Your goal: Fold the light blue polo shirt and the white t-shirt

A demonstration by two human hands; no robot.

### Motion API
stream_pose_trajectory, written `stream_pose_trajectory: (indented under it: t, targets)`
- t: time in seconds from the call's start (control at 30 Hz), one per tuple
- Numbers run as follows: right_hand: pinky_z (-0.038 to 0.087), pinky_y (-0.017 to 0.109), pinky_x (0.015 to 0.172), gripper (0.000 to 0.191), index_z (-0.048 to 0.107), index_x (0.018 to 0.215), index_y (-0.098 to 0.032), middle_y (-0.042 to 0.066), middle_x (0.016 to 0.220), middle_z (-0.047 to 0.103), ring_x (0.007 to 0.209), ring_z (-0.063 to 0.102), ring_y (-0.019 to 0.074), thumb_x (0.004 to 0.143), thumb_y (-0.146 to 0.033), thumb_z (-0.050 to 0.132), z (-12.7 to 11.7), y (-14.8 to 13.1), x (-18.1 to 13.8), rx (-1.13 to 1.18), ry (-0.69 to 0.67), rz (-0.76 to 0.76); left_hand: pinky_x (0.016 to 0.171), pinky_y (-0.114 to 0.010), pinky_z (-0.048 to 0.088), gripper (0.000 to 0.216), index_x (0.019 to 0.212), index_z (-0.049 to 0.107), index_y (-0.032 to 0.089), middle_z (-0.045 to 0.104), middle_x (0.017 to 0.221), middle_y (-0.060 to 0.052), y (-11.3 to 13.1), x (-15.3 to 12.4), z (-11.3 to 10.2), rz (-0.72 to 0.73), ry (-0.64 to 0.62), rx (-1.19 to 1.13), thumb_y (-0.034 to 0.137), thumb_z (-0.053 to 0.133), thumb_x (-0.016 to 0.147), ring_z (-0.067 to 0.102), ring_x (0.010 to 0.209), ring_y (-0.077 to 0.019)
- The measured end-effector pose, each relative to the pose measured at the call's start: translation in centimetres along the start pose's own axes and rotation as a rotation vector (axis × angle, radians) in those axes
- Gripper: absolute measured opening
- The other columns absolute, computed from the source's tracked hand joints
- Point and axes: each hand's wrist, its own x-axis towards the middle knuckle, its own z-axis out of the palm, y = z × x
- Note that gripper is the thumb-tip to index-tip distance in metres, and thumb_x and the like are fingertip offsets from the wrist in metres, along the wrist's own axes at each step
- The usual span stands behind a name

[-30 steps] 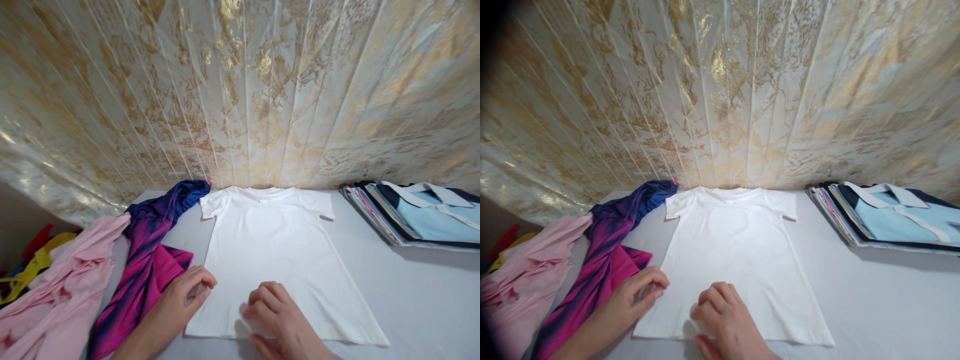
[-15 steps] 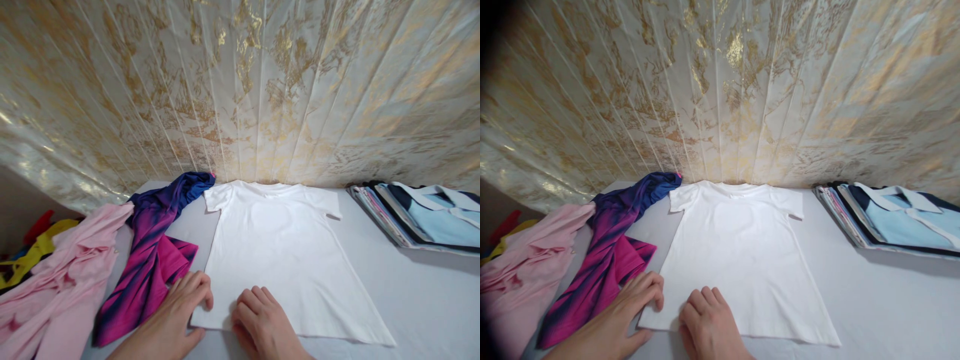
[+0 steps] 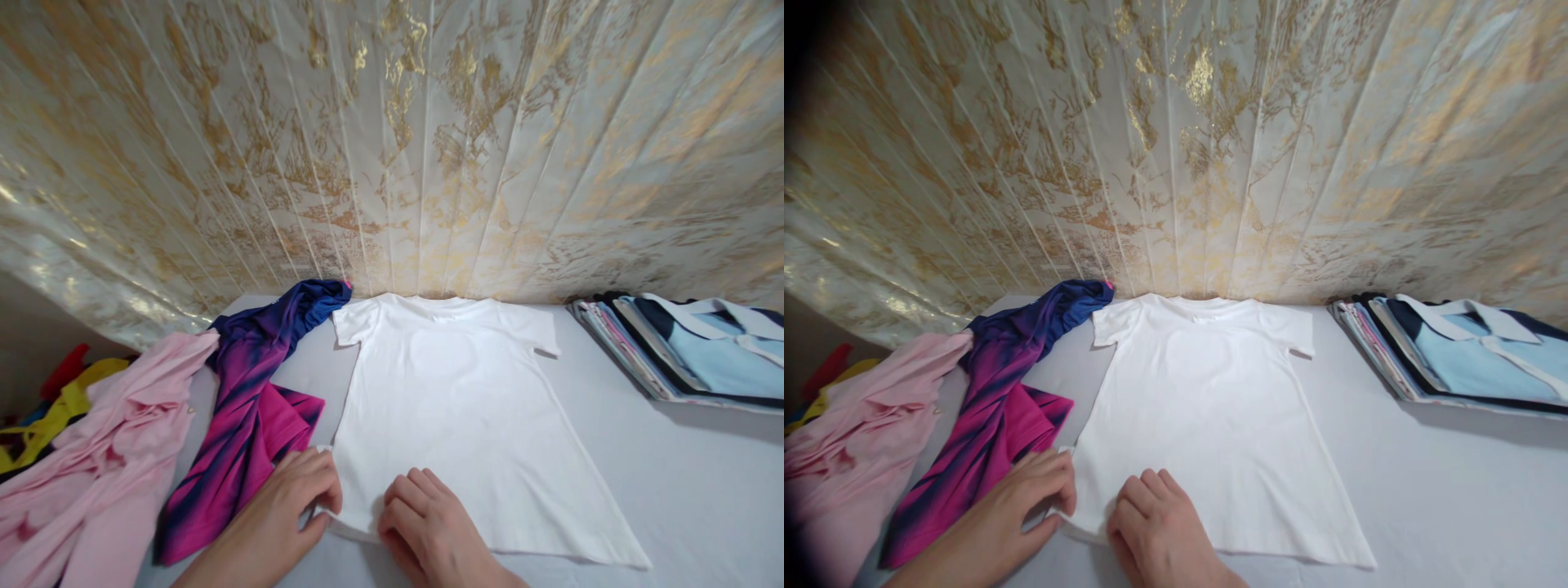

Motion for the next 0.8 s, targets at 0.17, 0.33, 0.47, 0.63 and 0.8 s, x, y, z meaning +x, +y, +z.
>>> stream_pose_trajectory:
  t: [0.17, 0.33, 0.47, 0.63, 0.8]
  targets:
    - [0.030, 0.028, 0.063, 0.014, 0.047, 0.074, -0.021, -0.002, 0.072, 0.056, 0.066, 0.045, 0.0134, 0.083, -0.012, 0.053, 0.3, 0.1, 0.0, -0.014, 0.019, -0.084, 0.088, -0.030, 0.034, 0.025, 0.076, 0.058, 0.022, 0.061, 0.083, 0.003, -0.1, -0.1, -0.1, -0.002, -0.010, 0.003, 0.001, 0.046, 0.069, 0.055, 0.088, -0.0169]
    - [0.030, 0.030, 0.068, 0.016, 0.046, 0.072, -0.021, -0.003, 0.070, 0.055, 0.066, 0.043, 0.0141, 0.086, -0.018, 0.055, 0.6, 0.1, -0.2, -0.101, 0.014, -0.186, 0.087, -0.030, 0.034, 0.028, 0.077, 0.060, 0.023, 0.063, 0.086, 0.003, -0.1, -0.4, -0.2, -0.013, -0.007, 0.002, 0.001, 0.044, 0.069, 0.056, 0.089, -0.0174]
    - [0.030, 0.030, 0.070, 0.016, 0.049, 0.073, -0.021, -0.003, 0.071, 0.056, 0.069, 0.044, 0.0138, 0.085, -0.023, 0.060, 0.3, 0.1, -0.2, -0.090, -0.029, -0.204, 0.088, -0.030, 0.033, 0.028, 0.076, 0.060, 0.023, 0.063, 0.086, 0.003, -0.1, -0.6, -0.1, -0.019, -0.004, 0.020, 0.001, 0.044, 0.068, 0.055, 0.090, -0.0171]
    - [0.032, 0.028, 0.070, 0.005, 0.059, 0.082, -0.024, -0.004, 0.080, 0.062, 0.073, 0.050, 0.0135, 0.084, -0.022, 0.063, 0.1, 0.3, -0.2, 0.058, -0.151, -0.146, 0.077, -0.027, 0.034, 0.031, 0.080, 0.061, 0.023, 0.062, 0.081, 0.003, -0.2, -1.3, -0.2, -0.108, -0.030, 0.053, 0.002, 0.044, 0.064, 0.055, 0.084, -0.0165]
    - [0.039, 0.023, 0.068, 0.025, 0.064, 0.093, -0.024, 0.000, 0.089, 0.065, 0.075, 0.059, 0.0121, 0.080, -0.006, 0.053, -2.2, 0.5, -0.9, 0.231, -0.249, 0.040, 0.081, -0.029, 0.034, 0.028, 0.081, 0.062, 0.022, 0.062, 0.085, 0.002, 0.5, -2.3, -0.8, -0.190, -0.014, 0.072, 0.005, 0.049, 0.063, 0.054, 0.087, -0.0180]
